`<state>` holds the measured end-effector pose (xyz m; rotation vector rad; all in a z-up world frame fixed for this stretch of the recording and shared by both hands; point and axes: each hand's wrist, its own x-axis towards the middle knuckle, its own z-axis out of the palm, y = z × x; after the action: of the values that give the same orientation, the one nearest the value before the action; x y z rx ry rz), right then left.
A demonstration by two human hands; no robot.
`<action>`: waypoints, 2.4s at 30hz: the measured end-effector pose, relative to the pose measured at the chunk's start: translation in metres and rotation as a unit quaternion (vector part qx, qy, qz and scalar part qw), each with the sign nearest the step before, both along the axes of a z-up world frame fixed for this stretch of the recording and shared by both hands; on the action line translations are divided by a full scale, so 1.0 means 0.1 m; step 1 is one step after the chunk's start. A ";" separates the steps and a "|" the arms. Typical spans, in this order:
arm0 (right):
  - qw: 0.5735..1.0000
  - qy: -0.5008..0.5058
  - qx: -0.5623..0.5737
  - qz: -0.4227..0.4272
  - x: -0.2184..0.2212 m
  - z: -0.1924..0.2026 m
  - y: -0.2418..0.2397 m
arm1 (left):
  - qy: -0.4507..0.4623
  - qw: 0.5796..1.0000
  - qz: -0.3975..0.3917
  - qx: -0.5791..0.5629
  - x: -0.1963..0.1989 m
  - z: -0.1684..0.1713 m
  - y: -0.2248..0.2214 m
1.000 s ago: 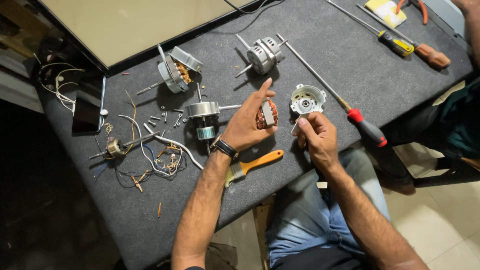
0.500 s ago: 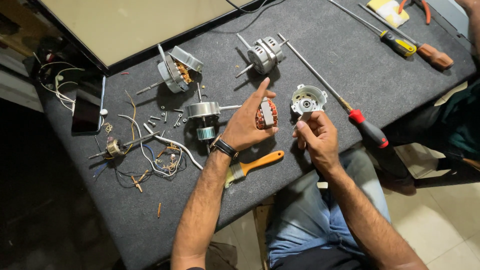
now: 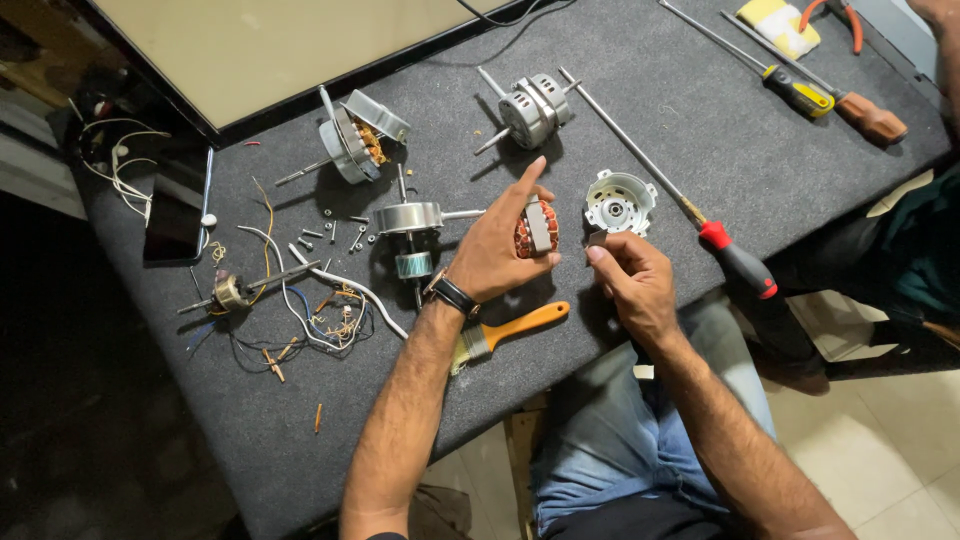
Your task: Repairing an electric motor by inspecting the stator and assembling it into the housing
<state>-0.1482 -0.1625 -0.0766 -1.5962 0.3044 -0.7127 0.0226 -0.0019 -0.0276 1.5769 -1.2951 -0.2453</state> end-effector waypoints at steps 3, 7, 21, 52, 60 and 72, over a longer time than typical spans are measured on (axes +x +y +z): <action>1.000 0.004 -0.024 -0.019 -0.03 0.19 0.05 | 0.027 0.999 -0.025 -0.015 0.01 0.02 0.00; 0.996 -0.005 -0.081 -0.042 -0.03 0.21 0.06 | 0.040 0.998 -0.040 -0.019 -0.01 0.01 0.00; 0.997 -0.060 0.047 -0.030 0.01 0.07 0.04 | 0.043 0.995 -0.061 0.064 0.00 -0.12 -0.06; 0.999 -0.036 0.032 -0.015 -0.01 0.11 0.07 | 0.162 0.983 -0.016 0.086 -0.09 0.20 -0.01; 0.999 -0.027 0.028 -0.019 -0.01 0.21 0.10 | 0.183 0.980 0.031 0.065 -0.14 0.22 -0.03; 0.999 -0.015 0.024 -0.015 -0.01 0.19 0.07 | 0.174 0.983 -0.011 0.064 -0.10 0.13 -0.03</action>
<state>-0.1496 -0.1553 -0.0580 -1.5372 0.3216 -0.7460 0.0124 -0.0051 -0.0146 1.5440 -1.0400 -0.6008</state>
